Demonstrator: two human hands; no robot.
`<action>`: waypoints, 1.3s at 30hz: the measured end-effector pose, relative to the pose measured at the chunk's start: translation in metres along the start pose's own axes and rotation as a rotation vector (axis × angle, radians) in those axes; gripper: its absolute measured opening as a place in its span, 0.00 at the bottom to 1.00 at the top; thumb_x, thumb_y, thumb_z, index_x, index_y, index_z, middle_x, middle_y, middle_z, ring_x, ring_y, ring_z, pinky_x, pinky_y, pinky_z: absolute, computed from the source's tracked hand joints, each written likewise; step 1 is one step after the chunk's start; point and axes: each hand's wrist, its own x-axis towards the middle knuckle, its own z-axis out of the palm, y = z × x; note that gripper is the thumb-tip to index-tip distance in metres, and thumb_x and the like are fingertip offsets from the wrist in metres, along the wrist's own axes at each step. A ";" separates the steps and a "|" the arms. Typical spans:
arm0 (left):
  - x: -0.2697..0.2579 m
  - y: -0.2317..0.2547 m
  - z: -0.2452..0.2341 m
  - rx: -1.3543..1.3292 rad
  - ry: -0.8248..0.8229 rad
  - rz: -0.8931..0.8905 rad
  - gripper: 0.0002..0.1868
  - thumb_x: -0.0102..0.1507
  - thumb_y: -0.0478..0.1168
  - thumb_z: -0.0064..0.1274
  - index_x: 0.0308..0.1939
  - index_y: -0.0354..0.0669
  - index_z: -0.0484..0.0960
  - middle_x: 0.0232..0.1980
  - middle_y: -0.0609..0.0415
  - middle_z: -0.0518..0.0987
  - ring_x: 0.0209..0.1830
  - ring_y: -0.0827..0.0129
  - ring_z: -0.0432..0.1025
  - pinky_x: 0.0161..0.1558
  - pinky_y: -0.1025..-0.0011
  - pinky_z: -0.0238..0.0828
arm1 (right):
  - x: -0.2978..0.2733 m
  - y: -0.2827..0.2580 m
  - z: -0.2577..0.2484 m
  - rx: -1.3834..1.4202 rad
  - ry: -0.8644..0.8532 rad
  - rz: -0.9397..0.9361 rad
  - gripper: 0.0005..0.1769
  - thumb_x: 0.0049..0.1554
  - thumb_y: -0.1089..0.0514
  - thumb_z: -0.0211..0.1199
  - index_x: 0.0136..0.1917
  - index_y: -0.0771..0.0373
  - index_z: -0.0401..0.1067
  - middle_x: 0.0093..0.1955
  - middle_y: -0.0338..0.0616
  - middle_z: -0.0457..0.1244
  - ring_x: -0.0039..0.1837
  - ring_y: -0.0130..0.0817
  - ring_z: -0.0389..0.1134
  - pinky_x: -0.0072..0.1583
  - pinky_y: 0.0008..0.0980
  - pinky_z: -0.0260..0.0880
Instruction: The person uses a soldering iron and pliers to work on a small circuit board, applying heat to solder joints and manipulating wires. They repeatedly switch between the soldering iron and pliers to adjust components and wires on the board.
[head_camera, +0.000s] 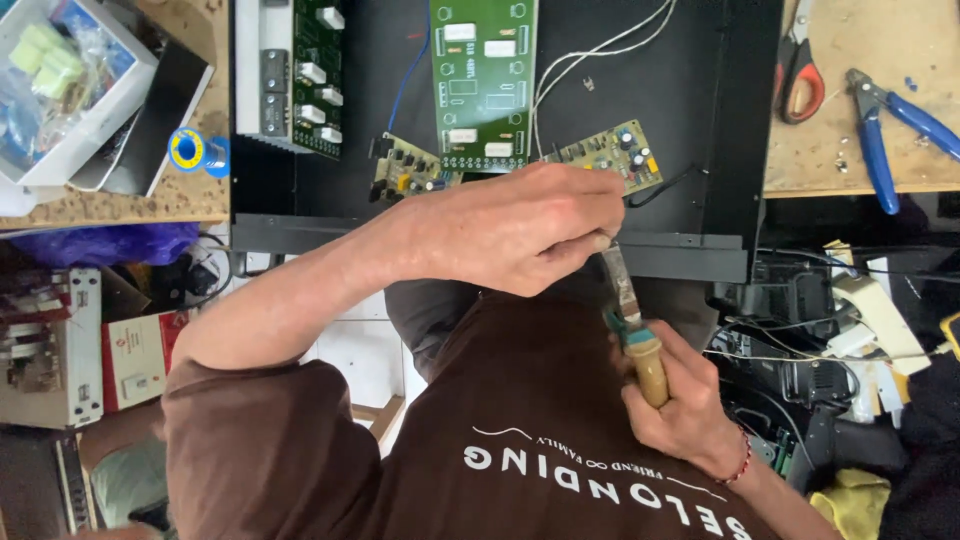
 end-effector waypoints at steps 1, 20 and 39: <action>0.001 -0.001 0.000 0.004 0.013 0.019 0.09 0.68 0.26 0.42 0.33 0.36 0.68 0.35 0.50 0.69 0.27 0.59 0.64 0.35 0.58 0.65 | 0.004 -0.004 -0.002 0.080 -0.016 0.031 0.06 0.46 0.74 0.53 0.38 0.70 0.69 0.46 0.56 0.66 0.47 0.45 0.70 0.48 0.34 0.75; 0.005 0.001 0.000 0.005 0.033 0.023 0.09 0.67 0.26 0.42 0.31 0.36 0.68 0.33 0.50 0.69 0.28 0.58 0.65 0.36 0.59 0.66 | 0.001 0.000 -0.005 0.129 -0.058 0.046 0.15 0.47 0.73 0.54 0.48 0.73 0.73 0.52 0.59 0.66 0.56 0.52 0.70 0.58 0.44 0.76; 0.007 0.006 -0.004 0.035 -0.052 -0.046 0.11 0.71 0.28 0.37 0.32 0.37 0.65 0.32 0.50 0.66 0.26 0.59 0.60 0.33 0.59 0.59 | -0.006 0.010 -0.010 -0.033 -0.035 -0.035 0.08 0.50 0.74 0.50 0.44 0.78 0.67 0.60 0.71 0.62 0.48 0.54 0.68 0.46 0.38 0.70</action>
